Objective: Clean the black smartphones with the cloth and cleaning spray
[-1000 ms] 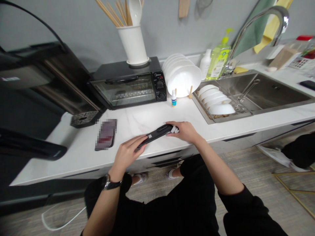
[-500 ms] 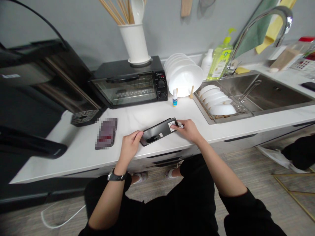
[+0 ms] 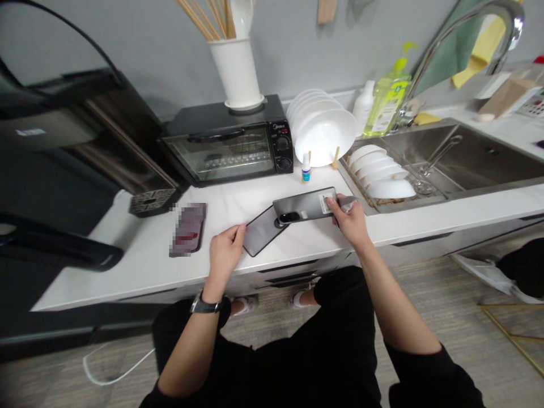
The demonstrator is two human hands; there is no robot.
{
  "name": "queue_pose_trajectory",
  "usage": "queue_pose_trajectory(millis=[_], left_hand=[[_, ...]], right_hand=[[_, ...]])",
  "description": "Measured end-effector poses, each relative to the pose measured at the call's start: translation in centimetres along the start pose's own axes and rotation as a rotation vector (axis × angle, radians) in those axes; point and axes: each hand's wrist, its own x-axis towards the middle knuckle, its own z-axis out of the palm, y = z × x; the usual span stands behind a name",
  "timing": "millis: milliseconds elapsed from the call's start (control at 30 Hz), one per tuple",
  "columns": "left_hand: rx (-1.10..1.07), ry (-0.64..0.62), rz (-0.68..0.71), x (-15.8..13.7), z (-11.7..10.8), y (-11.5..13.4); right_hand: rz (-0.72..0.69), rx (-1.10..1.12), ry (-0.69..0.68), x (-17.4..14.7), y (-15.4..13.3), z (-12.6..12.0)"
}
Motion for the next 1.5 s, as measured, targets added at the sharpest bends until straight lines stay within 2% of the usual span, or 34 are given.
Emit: queue_pose_trajectory(millis=[133, 200, 267, 400, 500, 600, 733, 800, 867, 967, 1033, 1100, 1200, 1333, 1500], left_hand=[[0.26, 0.002, 0.013, -1.6, 0.3, 1.7], [0.285, 0.017, 0.089, -2.4, 0.6, 2.1], [0.275, 0.056, 0.195, -3.0, 0.9, 2.2], [0.155, 0.038, 0.381, -3.1, 1.4, 1.6], [0.036, -0.044, 0.461, -2.8, 1.3, 1.0], [-0.03, -0.079, 0.483, -2.6, 1.2, 0.6], [-0.052, -0.059, 0.505, -2.6, 1.3, 0.3], [-0.049, -0.052, 0.502, -2.7, 1.4, 0.2], [-0.044, -0.049, 0.494, -2.7, 1.4, 0.1], [-0.036, -0.053, 0.507, -2.7, 1.3, 0.0], [-0.039, -0.053, 0.51, -2.7, 1.3, -0.1], [-0.046, -0.042, 0.485, -2.8, 1.2, 0.1], [-0.038, -0.03, 0.438, -3.1, 1.1, 0.8], [0.017, -0.021, 0.405, -3.5, 1.2, 1.9], [-0.018, -0.086, 0.463, -2.6, 1.0, 1.0]], right_hand=[[-0.147, -0.106, 0.131, -1.3, -2.2, 0.2], [-0.295, -0.182, 0.191, -2.1, -3.5, 0.7], [-0.473, -0.262, 0.19, -2.9, -4.5, 1.4], [-0.799, -0.467, -0.029, -5.1, -5.8, 3.5], [-0.877, -0.593, -0.194, -6.7, -6.1, 5.7], [-0.774, -0.668, -0.261, -7.5, -5.8, 7.9], [-0.506, -0.704, -0.273, -7.4, -5.4, 9.5], [-0.423, -0.66, -0.31, -7.1, -5.5, 9.7], [-0.399, -0.542, -0.351, -6.4, -5.5, 9.5], [-0.358, -0.379, -0.275, -4.7, -4.8, 8.9], [-0.284, -0.433, -0.194, -3.2, -3.9, 8.5], [-0.208, -0.557, -0.175, -1.8, -3.1, 8.3], [-0.173, -0.658, -0.232, -0.8, -2.5, 8.6], [-0.186, -0.677, -0.259, -1.0, -2.6, 8.8], [-0.182, -0.596, -0.278, -1.0, -2.4, 8.2]])
